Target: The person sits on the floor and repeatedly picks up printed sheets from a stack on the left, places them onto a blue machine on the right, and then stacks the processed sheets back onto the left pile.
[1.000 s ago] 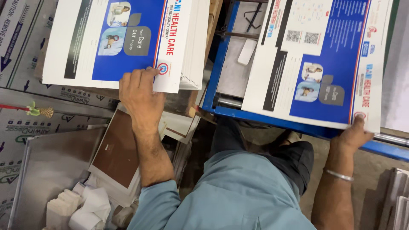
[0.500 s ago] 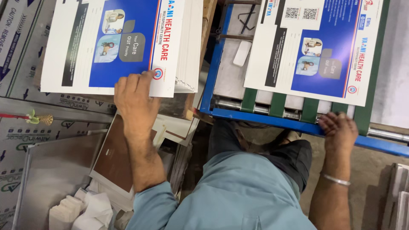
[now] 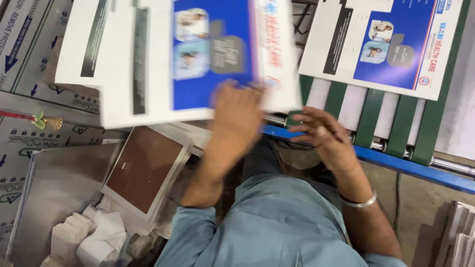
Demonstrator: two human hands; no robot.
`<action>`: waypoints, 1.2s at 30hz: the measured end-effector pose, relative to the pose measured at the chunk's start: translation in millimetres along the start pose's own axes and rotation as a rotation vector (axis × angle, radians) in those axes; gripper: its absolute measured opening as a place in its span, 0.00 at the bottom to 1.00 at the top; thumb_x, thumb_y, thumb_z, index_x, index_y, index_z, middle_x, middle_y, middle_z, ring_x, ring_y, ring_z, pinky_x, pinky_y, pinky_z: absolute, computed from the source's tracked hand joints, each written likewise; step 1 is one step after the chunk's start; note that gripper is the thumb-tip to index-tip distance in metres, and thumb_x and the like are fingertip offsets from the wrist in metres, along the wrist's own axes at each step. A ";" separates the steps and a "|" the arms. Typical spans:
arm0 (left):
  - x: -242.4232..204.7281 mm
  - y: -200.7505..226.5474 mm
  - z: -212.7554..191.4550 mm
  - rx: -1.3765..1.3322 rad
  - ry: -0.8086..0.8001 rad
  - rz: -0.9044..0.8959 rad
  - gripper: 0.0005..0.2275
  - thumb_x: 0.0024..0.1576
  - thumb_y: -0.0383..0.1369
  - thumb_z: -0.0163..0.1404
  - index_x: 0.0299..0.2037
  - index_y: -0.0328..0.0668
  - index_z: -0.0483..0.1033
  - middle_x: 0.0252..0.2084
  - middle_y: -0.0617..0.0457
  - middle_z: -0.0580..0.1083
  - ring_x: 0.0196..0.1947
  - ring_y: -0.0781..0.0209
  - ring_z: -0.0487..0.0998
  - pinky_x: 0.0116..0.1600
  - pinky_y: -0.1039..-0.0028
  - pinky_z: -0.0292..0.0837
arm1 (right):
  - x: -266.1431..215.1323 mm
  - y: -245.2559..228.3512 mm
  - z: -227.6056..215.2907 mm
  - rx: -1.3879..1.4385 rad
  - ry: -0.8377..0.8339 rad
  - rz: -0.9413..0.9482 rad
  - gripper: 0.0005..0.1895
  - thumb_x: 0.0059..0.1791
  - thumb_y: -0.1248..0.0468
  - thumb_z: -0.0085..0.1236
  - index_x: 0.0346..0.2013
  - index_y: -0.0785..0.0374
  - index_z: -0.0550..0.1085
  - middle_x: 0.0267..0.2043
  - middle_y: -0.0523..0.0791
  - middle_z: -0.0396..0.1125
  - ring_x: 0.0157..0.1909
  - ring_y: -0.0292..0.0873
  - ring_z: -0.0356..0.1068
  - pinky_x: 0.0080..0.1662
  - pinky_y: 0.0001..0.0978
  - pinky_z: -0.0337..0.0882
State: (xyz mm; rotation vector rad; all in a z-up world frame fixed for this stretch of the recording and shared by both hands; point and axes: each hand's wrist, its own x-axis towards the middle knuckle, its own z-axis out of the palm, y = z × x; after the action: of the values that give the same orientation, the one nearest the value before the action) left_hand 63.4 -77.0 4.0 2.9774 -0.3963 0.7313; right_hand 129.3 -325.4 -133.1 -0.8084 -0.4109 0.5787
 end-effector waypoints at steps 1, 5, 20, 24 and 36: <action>0.3 27.0 0.8 -0.002 -0.076 0.025 0.21 0.54 0.31 0.56 0.56 0.27 0.74 0.46 0.43 0.73 0.50 0.48 0.73 0.71 0.46 0.59 | 3.4 1.2 12.3 0.041 -0.088 -0.009 0.26 0.58 0.60 0.48 0.69 0.66 0.60 0.62 0.54 0.66 0.61 0.56 0.72 0.57 0.52 0.76; 6.3 67.3 -7.4 -0.134 -0.129 0.139 0.25 0.53 0.41 0.57 0.57 0.31 0.74 0.57 0.42 0.73 0.61 0.48 0.72 0.74 0.45 0.54 | 13.1 4.6 23.8 0.141 0.391 0.039 0.25 0.58 0.63 0.48 0.69 0.64 0.61 0.62 0.50 0.66 0.59 0.46 0.72 0.55 0.42 0.77; -22.6 -81.1 -39.3 0.149 0.100 -0.241 0.24 0.52 0.26 0.59 0.62 0.34 0.73 0.61 0.43 0.73 0.63 0.44 0.70 0.68 0.55 0.63 | -47.7 -56.8 -176.7 -0.077 1.037 -0.503 0.20 0.55 0.78 0.47 0.63 0.75 0.67 0.58 0.56 0.71 0.54 0.51 0.79 0.52 0.41 0.86; -33.3 -83.2 -29.0 0.141 0.147 -0.293 0.17 0.54 0.20 0.58 0.54 0.40 0.78 0.52 0.50 0.77 0.57 0.49 0.75 0.62 0.59 0.69 | -74.0 -54.3 -192.5 -0.106 1.201 -0.500 0.17 0.56 0.76 0.47 0.60 0.76 0.63 0.58 0.59 0.71 0.55 0.54 0.82 0.54 0.44 0.86; -32.3 -83.8 -28.0 0.150 0.275 -0.264 0.14 0.58 0.25 0.60 0.55 0.37 0.78 0.55 0.47 0.77 0.59 0.47 0.76 0.65 0.58 0.69 | -194.0 15.4 -154.4 -0.202 1.159 -0.355 0.20 0.59 0.76 0.48 0.67 0.73 0.68 0.63 0.53 0.70 0.60 0.47 0.75 0.59 0.38 0.81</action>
State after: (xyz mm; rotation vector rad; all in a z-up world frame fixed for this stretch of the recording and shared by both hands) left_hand 44.9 14.6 14.9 2.9155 0.0689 1.1594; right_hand 59.3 -523.4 -265.8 -1.0941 0.4616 -0.3101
